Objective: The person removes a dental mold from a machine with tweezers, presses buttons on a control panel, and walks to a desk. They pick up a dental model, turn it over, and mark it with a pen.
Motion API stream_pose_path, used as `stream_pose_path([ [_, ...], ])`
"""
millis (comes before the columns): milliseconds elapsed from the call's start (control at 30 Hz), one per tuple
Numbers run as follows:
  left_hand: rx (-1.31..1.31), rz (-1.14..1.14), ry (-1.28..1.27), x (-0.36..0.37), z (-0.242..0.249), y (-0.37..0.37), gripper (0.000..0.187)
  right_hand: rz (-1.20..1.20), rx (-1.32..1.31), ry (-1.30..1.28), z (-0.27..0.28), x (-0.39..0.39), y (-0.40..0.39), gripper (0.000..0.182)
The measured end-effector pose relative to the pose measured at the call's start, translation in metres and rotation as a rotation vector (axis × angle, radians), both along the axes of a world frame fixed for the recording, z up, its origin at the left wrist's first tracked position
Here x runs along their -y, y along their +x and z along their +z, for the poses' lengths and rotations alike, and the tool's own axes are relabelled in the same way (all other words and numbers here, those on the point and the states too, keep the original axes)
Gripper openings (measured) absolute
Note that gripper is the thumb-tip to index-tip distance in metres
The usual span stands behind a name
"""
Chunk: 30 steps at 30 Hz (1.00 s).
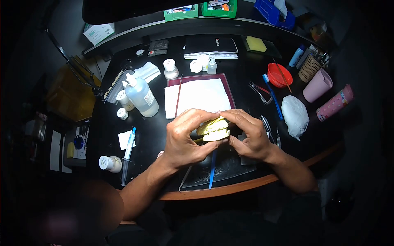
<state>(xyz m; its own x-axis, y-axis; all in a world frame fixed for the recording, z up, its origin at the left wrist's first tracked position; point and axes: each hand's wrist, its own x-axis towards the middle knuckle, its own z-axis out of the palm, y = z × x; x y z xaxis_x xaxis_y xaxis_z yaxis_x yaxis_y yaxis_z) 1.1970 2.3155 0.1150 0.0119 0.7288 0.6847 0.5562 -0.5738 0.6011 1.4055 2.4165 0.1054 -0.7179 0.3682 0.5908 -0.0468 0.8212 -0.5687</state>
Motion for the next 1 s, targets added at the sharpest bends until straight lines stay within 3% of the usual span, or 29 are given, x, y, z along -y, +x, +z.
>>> stream_pose_path([
  [567, 0.215, -0.158, -0.065, -0.0013, -0.0029, 0.0034, 0.052, -0.032, -0.148, 0.112, 0.0064, -0.0023, 0.0065, 0.058],
  [1000, 0.117, -0.085, -0.012, -0.0041, -0.0050, -0.0015, 0.049, -0.007, -0.102, 0.030, 0.0043, -0.0008, 0.0033, 0.056],
])
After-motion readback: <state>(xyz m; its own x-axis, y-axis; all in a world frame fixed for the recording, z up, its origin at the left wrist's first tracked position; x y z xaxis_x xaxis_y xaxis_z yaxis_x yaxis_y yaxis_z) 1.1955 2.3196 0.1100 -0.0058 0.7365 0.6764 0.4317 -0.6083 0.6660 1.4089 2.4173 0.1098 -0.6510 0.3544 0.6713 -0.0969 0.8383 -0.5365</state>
